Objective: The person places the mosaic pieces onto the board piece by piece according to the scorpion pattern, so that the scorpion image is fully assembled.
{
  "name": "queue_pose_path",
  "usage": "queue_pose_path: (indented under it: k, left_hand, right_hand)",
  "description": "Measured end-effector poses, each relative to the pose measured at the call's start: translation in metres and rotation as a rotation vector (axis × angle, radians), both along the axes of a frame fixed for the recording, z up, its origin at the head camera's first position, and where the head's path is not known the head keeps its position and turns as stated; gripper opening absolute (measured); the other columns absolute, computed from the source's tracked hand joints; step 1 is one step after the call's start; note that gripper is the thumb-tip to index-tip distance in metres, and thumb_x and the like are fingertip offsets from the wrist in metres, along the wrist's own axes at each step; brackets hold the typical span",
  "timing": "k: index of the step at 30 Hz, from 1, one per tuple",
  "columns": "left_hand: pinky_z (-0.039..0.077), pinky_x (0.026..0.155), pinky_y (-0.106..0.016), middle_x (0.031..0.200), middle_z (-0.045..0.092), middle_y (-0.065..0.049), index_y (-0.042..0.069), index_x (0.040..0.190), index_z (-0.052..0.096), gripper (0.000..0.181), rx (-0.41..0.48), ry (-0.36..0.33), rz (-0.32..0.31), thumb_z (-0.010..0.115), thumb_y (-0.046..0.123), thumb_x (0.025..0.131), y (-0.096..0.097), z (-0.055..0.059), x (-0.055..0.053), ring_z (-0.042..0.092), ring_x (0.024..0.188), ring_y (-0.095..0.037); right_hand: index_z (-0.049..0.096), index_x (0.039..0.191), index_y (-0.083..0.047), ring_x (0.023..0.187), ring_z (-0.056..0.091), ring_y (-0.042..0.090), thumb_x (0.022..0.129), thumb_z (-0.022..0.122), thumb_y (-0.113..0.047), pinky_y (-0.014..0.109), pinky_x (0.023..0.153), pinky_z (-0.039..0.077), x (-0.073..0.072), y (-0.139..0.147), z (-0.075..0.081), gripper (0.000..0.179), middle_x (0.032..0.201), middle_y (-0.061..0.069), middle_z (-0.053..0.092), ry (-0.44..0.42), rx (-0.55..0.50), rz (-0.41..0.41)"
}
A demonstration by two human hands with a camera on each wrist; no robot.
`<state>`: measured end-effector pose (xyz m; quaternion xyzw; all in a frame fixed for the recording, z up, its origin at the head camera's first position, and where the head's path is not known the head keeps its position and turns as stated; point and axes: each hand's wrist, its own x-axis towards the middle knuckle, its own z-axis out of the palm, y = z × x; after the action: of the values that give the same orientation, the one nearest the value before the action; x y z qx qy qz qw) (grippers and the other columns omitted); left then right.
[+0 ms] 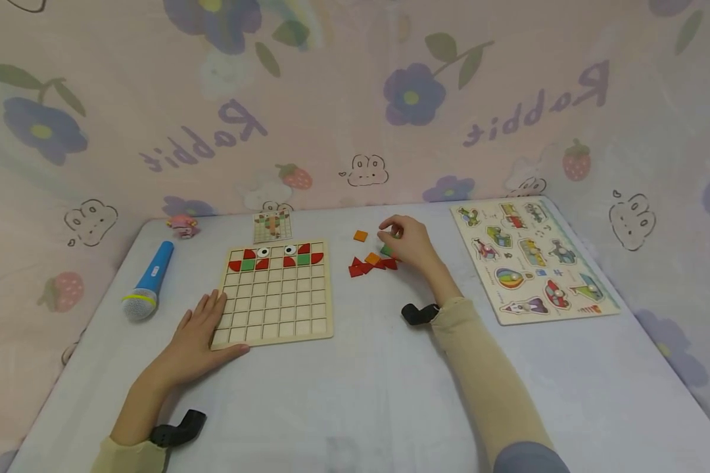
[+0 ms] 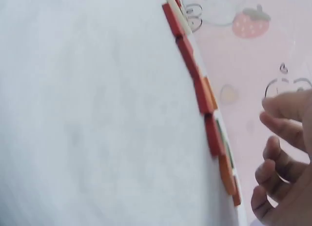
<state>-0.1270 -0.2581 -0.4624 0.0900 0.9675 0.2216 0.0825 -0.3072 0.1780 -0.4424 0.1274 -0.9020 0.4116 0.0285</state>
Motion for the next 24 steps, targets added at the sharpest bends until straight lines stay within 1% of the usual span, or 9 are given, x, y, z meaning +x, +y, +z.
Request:
queue_pose_path:
  k: [5, 7, 10, 12, 14, 16, 19, 24]
  left_hand:
    - [0.003, 0.128, -0.069, 0.177, 0.006, -0.023, 0.003, 0.170, 0.010, 0.123, -0.001, -0.005, 0.001, 0.070, 0.072, 0.089, 0.000, 0.000, -0.001, 0.002, 0.163, -0.045]
    - [0.003, 0.128, -0.069, 0.177, 0.006, -0.023, 0.003, 0.170, 0.010, 0.122, -0.001, -0.004, 0.001, 0.070, 0.072, 0.089, 0.001, 0.000, -0.001, 0.002, 0.163, -0.045]
    - [0.003, 0.127, -0.069, 0.177, 0.006, -0.023, 0.002, 0.170, 0.011, 0.122, -0.004, -0.005, 0.001, 0.070, 0.072, 0.089, 0.000, 0.000, -0.001, 0.002, 0.163, -0.046]
    - [0.003, 0.127, -0.070, 0.177, 0.006, -0.024, 0.001, 0.170, 0.011, 0.122, -0.006, -0.004, -0.001, 0.070, 0.072, 0.089, 0.000, 0.001, 0.000, 0.002, 0.163, -0.046]
    - [0.003, 0.127, -0.070, 0.177, 0.006, -0.024, 0.001, 0.170, 0.011, 0.122, -0.004, 0.000, -0.004, 0.070, 0.072, 0.089, 0.000, 0.001, 0.000, 0.003, 0.163, -0.047]
    - [0.004, 0.127, -0.070, 0.176, 0.007, -0.025, 0.001, 0.169, 0.012, 0.122, -0.004, 0.005, -0.008, 0.070, 0.072, 0.089, 0.000, 0.001, 0.001, 0.004, 0.163, -0.047]
    - [0.004, 0.127, -0.070, 0.176, 0.007, -0.024, 0.001, 0.170, 0.012, 0.122, -0.003, 0.010, -0.009, 0.070, 0.072, 0.089, 0.000, 0.000, 0.001, 0.004, 0.163, -0.046]
    - [0.004, 0.127, -0.070, 0.177, 0.007, -0.024, 0.001, 0.170, 0.012, 0.122, -0.006, 0.005, -0.001, 0.070, 0.072, 0.089, 0.001, 0.001, 0.001, 0.003, 0.163, -0.046]
  right_hand:
    - [0.075, 0.118, -0.006, 0.083, 0.051, 0.025, 0.102, 0.072, -0.023, 0.034, 0.073, 0.042, -0.002, 0.009, -0.011, 0.024, 0.090, 0.009, 0.059, -0.042, 0.010, 0.078]
    - [0.076, 0.118, -0.008, 0.086, 0.052, 0.026, 0.100, 0.074, -0.024, 0.036, 0.075, 0.043, -0.001, 0.009, -0.014, 0.023, 0.092, 0.009, 0.060, -0.055, 0.008, 0.120]
    - [0.077, 0.116, -0.012, 0.094, 0.055, 0.027, 0.098, 0.076, -0.024, 0.039, 0.085, 0.045, -0.001, 0.010, -0.021, 0.021, 0.100, 0.009, 0.064, -0.057, 0.024, 0.182]
    - [0.079, 0.115, -0.014, 0.101, 0.057, 0.027, 0.097, 0.076, -0.022, 0.042, 0.093, 0.046, -0.001, 0.011, -0.025, 0.020, 0.107, 0.009, 0.067, -0.039, 0.046, 0.219]
    - [0.079, 0.114, -0.014, 0.105, 0.057, 0.028, 0.096, 0.077, -0.019, 0.045, 0.096, 0.045, -0.002, 0.012, -0.030, 0.019, 0.108, 0.010, 0.068, -0.009, 0.066, 0.247]
    - [0.080, 0.113, -0.014, 0.105, 0.057, 0.028, 0.094, 0.077, -0.017, 0.045, 0.096, 0.044, -0.002, 0.013, -0.033, 0.019, 0.106, 0.009, 0.068, 0.020, 0.076, 0.263]
    - [0.080, 0.112, -0.013, 0.100, 0.055, 0.028, 0.094, 0.077, -0.015, 0.044, 0.091, 0.043, -0.003, 0.014, -0.035, 0.019, 0.100, 0.008, 0.066, 0.046, 0.077, 0.276]
    - [0.078, 0.115, -0.012, 0.097, 0.054, 0.026, 0.095, 0.077, -0.017, 0.042, 0.091, 0.043, -0.003, 0.013, -0.034, 0.020, 0.098, 0.007, 0.064, 0.047, 0.075, 0.257]
